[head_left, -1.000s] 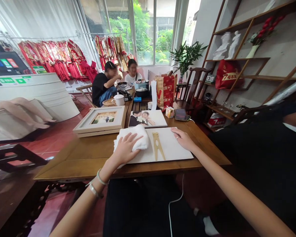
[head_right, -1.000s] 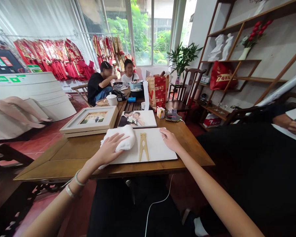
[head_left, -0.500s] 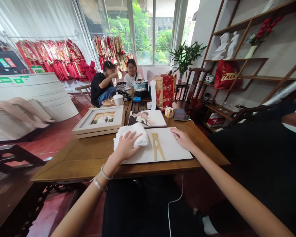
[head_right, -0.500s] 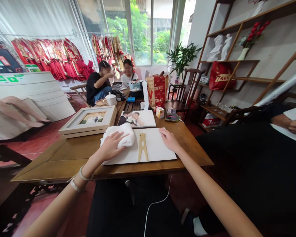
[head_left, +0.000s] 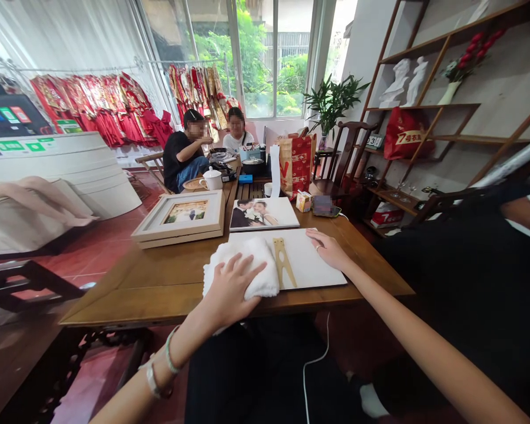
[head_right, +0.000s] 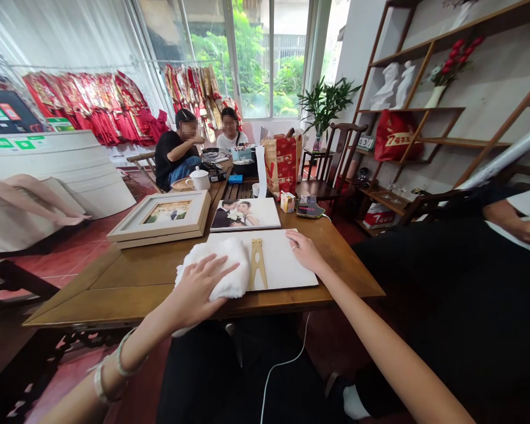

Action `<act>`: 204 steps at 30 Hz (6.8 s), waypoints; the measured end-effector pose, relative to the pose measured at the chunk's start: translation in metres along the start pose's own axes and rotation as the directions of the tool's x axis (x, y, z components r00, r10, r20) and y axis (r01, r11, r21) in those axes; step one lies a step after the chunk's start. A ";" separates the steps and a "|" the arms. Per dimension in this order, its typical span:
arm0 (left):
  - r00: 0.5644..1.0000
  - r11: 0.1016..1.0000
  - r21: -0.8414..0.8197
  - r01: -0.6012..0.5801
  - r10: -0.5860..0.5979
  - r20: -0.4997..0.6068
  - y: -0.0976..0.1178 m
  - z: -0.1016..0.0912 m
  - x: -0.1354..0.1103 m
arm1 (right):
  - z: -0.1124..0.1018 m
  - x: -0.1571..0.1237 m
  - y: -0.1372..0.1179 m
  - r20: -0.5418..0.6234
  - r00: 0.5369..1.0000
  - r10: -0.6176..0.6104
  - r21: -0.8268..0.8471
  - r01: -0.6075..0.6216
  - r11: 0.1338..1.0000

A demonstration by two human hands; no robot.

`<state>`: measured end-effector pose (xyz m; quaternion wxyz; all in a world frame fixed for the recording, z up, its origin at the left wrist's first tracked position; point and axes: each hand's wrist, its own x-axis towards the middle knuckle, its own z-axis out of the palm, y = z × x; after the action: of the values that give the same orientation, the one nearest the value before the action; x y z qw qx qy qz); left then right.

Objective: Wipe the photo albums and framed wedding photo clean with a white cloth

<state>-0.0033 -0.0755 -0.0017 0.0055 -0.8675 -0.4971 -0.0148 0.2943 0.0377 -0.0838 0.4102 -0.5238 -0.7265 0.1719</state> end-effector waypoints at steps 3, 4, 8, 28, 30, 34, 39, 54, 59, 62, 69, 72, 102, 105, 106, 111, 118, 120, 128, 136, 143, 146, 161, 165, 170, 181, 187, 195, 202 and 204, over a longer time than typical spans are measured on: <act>0.999 1.000 0.025 -0.010 0.011 -0.031 -0.015 0.002 0.025 | 0.000 0.000 0.000 0.002 1.000 -0.004 -0.015 0.004 1.000; 0.999 0.999 0.030 -0.018 0.019 -0.036 -0.020 0.003 0.034 | 0.000 0.000 0.000 0.005 1.000 -0.004 -0.018 0.004 1.000; 0.997 0.997 0.026 -0.069 0.070 -0.035 -0.035 0.006 0.064 | -0.001 0.001 0.001 0.016 1.000 -0.009 -0.026 0.009 1.000; 0.992 0.993 0.023 -0.118 0.119 -0.039 0.002 0.002 0.025 | 0.001 0.001 0.002 -0.011 1.000 -0.005 0.009 0.005 1.000; 0.994 0.994 0.018 -0.108 0.108 -0.028 0.011 0.001 0.013 | 0.001 0.001 0.002 -0.011 1.000 -0.002 0.009 0.002 1.000; 0.995 0.995 0.005 -0.098 0.098 -0.004 0.012 0.001 0.004 | 0.000 0.001 0.001 -0.010 1.000 -0.003 -0.003 0.003 1.000; 0.995 0.995 -0.015 -0.098 0.098 -0.019 -0.007 0.004 0.028 | -0.001 0.000 0.000 -0.004 1.000 -0.004 -0.009 0.004 1.000; 0.997 0.999 0.017 -0.044 0.045 -0.064 0.007 0.009 0.082 | -0.001 0.000 0.001 -0.007 1.000 -0.022 -0.014 0.022 1.000; 0.995 0.997 0.002 -0.080 0.080 -0.053 0.028 0.009 0.052 | 0.000 0.001 0.003 -0.020 1.000 -0.020 0.018 0.020 1.000; 0.988 0.988 -0.011 -0.152 0.152 -0.030 0.039 0.007 0.031 | 0.001 0.002 0.004 -0.026 0.999 -0.022 0.022 0.022 1.000; 0.980 0.980 -0.023 -0.199 0.199 -0.027 0.042 0.005 0.035 | 0.002 0.001 0.005 -0.037 0.999 -0.023 0.031 0.025 0.999; 0.986 0.985 -0.046 -0.169 0.168 -0.021 0.036 0.004 0.056 | 0.001 0.001 0.004 -0.036 0.999 -0.016 0.017 0.016 1.000; 0.951 0.949 -0.068 -0.307 0.304 -0.048 0.071 0.012 0.064 | -0.003 0.001 0.002 0.011 0.999 -0.048 0.038 0.047 0.998; 0.967 0.967 -0.024 -0.252 0.251 -0.054 0.068 0.014 0.085 | -0.004 0.002 0.001 0.027 0.998 -0.052 0.055 0.050 0.997; 0.970 0.971 -0.008 -0.237 0.236 -0.058 0.067 0.014 0.091 | -0.004 0.002 0.001 0.028 0.998 -0.050 0.065 0.049 0.997; 0.983 0.984 0.050 -0.171 0.174 -0.052 0.061 0.015 0.118 | -0.003 0.003 0.004 0.032 0.999 -0.033 0.133 0.029 0.991; 0.987 0.988 0.041 -0.151 0.153 -0.057 0.050 0.018 0.138 | -0.004 0.003 0.002 0.047 0.999 -0.023 0.172 0.015 0.985; 0.982 0.984 0.031 -0.173 0.175 -0.071 0.050 0.019 0.133 | -0.004 0.004 0.001 0.055 0.998 -0.040 0.164 0.030 0.986; 0.973 0.977 -0.035 -0.209 0.205 -0.106 0.094 0.015 0.063 | -0.001 0.004 0.012 0.024 0.999 -0.036 0.137 0.032 0.990; 0.993 0.988 -0.099 -0.122 0.122 -0.005 0.133 0.009 0.035 | -0.001 0.006 0.021 0.021 0.999 -0.048 0.145 0.044 0.988; 0.997 0.995 -0.071 -0.065 0.062 -0.050 0.121 0.012 0.063 | -0.001 0.007 0.020 0.047 0.999 -0.017 0.192 0.007 0.981; 0.998 0.999 -0.036 -0.031 0.029 -0.057 0.110 0.011 0.079 | -0.001 0.007 0.016 0.048 0.999 0.017 0.173 -0.025 0.985; 0.989 0.996 0.011 -0.089 0.090 -0.116 0.054 0.022 0.136 | -0.005 0.002 0.001 0.050 0.997 -0.060 0.159 0.051 0.986; 0.988 0.993 0.003 -0.116 0.116 -0.102 0.056 0.020 0.125 | -0.004 0.003 0.001 0.043 0.998 -0.045 0.136 0.039 0.990; 0.976 0.978 -0.045 -0.204 0.199 -0.086 0.072 0.015 0.085 | -0.003 0.003 0.002 0.029 0.999 -0.031 0.107 0.028 0.994; 0.962 0.961 -0.098 -0.260 0.250 -0.108 0.096 0.015 0.039 | -0.001 0.003 0.012 0.009 1.000 -0.025 0.131 0.024 0.991; 0.981 0.987 -0.049 -0.153 0.146 -0.128 0.071 0.018 0.081 | -0.002 0.004 0.007 0.010 0.999 -0.034 0.102 0.033 0.994; 0.984 0.997 0.011 -0.081 0.082 -0.159 0.048 0.024 0.131 | -0.002 0.003 0.007 0.026 0.999 -0.043 0.106 0.040 0.994; 0.988 0.993 0.000 -0.117 0.116 -0.100 0.050 0.015 0.116 | -0.001 0.004 0.007 0.011 0.998 -0.054 0.054 0.053 0.997; 0.986 0.990 -0.008 -0.143 0.142 -0.083 0.056 0.011 0.098 | 0.000 0.004 0.007 -0.001 0.999 -0.050 0.042 0.050 0.998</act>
<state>0.0943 -0.0189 -0.0098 0.0209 -0.8996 -0.4329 -0.0538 0.2983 0.0443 -0.0871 0.4254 -0.4969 -0.7354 0.1769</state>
